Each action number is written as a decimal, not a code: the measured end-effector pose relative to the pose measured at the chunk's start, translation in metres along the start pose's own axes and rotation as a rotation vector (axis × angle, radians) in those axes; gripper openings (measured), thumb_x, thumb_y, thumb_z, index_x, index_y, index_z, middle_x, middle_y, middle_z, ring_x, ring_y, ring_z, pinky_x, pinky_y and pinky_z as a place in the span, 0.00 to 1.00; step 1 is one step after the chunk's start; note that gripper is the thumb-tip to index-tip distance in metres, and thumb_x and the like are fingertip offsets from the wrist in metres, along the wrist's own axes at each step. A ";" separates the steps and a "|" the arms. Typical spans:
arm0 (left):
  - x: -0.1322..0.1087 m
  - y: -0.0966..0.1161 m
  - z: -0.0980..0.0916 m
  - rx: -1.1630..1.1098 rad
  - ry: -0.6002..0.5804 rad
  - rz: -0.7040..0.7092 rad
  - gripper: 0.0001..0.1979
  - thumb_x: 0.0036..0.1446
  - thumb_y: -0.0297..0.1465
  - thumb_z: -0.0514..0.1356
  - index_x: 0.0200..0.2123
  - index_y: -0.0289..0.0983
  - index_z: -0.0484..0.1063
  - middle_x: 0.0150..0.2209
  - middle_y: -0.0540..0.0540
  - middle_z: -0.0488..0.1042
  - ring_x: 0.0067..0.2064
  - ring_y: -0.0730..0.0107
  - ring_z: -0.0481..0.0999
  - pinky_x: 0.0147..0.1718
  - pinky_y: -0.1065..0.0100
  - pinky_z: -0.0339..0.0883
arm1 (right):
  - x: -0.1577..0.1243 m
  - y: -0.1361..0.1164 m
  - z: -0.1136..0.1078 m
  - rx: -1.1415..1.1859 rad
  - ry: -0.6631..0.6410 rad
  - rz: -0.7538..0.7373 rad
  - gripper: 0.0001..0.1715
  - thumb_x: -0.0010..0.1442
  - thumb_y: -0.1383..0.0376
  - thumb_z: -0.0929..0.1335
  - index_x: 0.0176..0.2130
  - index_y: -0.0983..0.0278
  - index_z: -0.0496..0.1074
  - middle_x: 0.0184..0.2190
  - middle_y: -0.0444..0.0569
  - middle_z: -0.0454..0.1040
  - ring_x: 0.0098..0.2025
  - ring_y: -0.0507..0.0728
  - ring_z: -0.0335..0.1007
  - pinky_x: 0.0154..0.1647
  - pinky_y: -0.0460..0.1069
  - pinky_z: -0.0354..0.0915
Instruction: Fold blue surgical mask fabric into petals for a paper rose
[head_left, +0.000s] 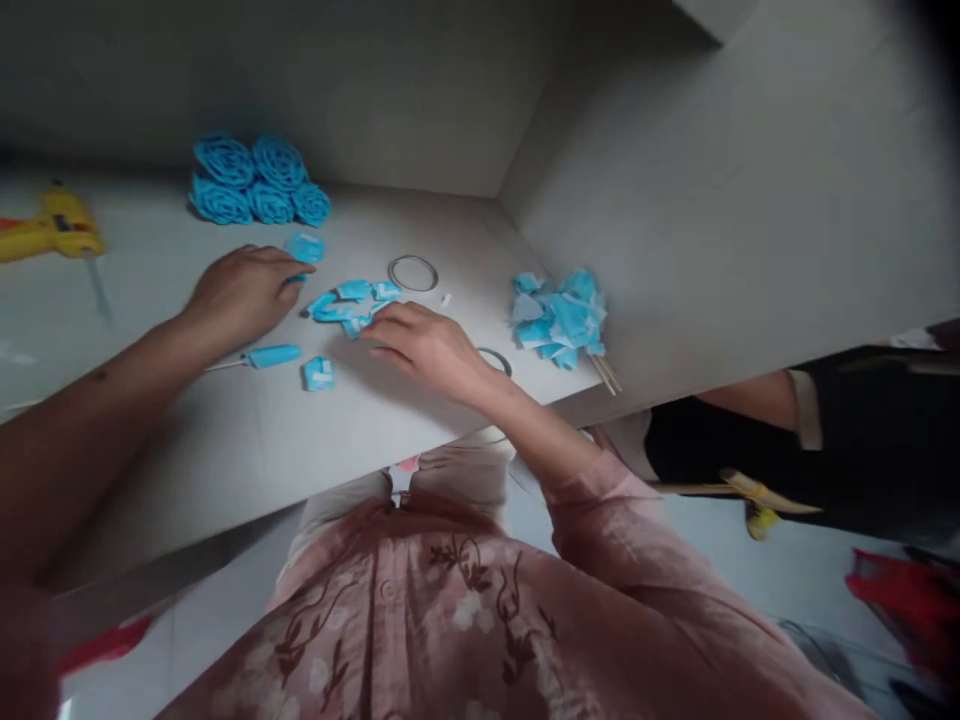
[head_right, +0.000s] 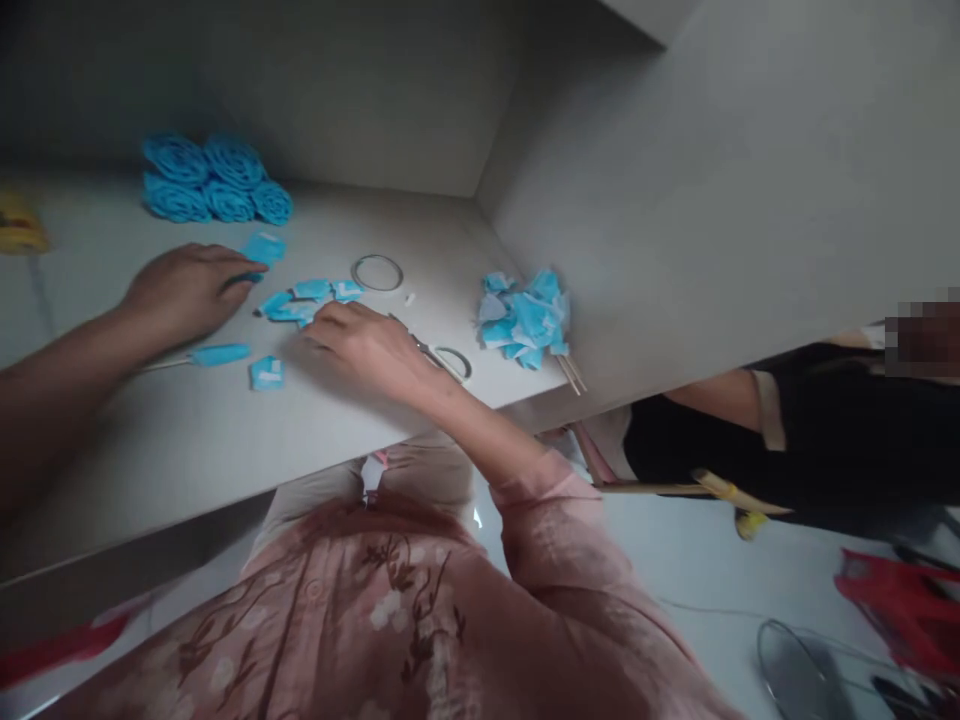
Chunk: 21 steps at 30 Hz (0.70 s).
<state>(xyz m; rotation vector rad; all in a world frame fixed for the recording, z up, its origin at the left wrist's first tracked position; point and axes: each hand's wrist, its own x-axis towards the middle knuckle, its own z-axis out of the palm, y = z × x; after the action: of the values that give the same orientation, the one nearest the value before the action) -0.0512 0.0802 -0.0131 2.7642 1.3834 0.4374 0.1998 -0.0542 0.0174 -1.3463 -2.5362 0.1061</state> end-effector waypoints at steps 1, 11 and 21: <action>-0.004 -0.002 -0.002 -0.054 0.039 0.003 0.31 0.71 0.37 0.44 0.62 0.30 0.77 0.63 0.34 0.77 0.63 0.46 0.75 0.65 0.46 0.65 | -0.015 0.005 -0.008 0.006 0.056 -0.004 0.20 0.79 0.60 0.60 0.59 0.60 0.77 0.59 0.53 0.78 0.62 0.59 0.72 0.61 0.54 0.68; -0.018 0.003 -0.016 -0.305 0.293 -0.152 0.29 0.66 0.31 0.49 0.66 0.55 0.74 0.58 0.56 0.79 0.56 0.60 0.74 0.67 0.55 0.67 | -0.149 0.110 -0.103 -0.397 0.448 0.724 0.20 0.70 0.62 0.64 0.54 0.64 0.80 0.52 0.59 0.81 0.55 0.66 0.77 0.60 0.61 0.70; -0.021 -0.008 -0.012 -0.311 0.288 -0.092 0.21 0.68 0.32 0.56 0.61 0.39 0.76 0.72 0.45 0.64 0.69 0.52 0.65 0.72 0.43 0.58 | -0.147 0.138 -0.073 -0.535 0.271 0.715 0.25 0.60 0.57 0.77 0.53 0.67 0.79 0.52 0.68 0.78 0.55 0.71 0.69 0.54 0.63 0.67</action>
<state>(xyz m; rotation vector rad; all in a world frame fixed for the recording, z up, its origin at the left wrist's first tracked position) -0.0727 0.0677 -0.0074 2.4473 1.3473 0.9851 0.4080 -0.1010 0.0322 -2.2318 -1.8110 -0.6134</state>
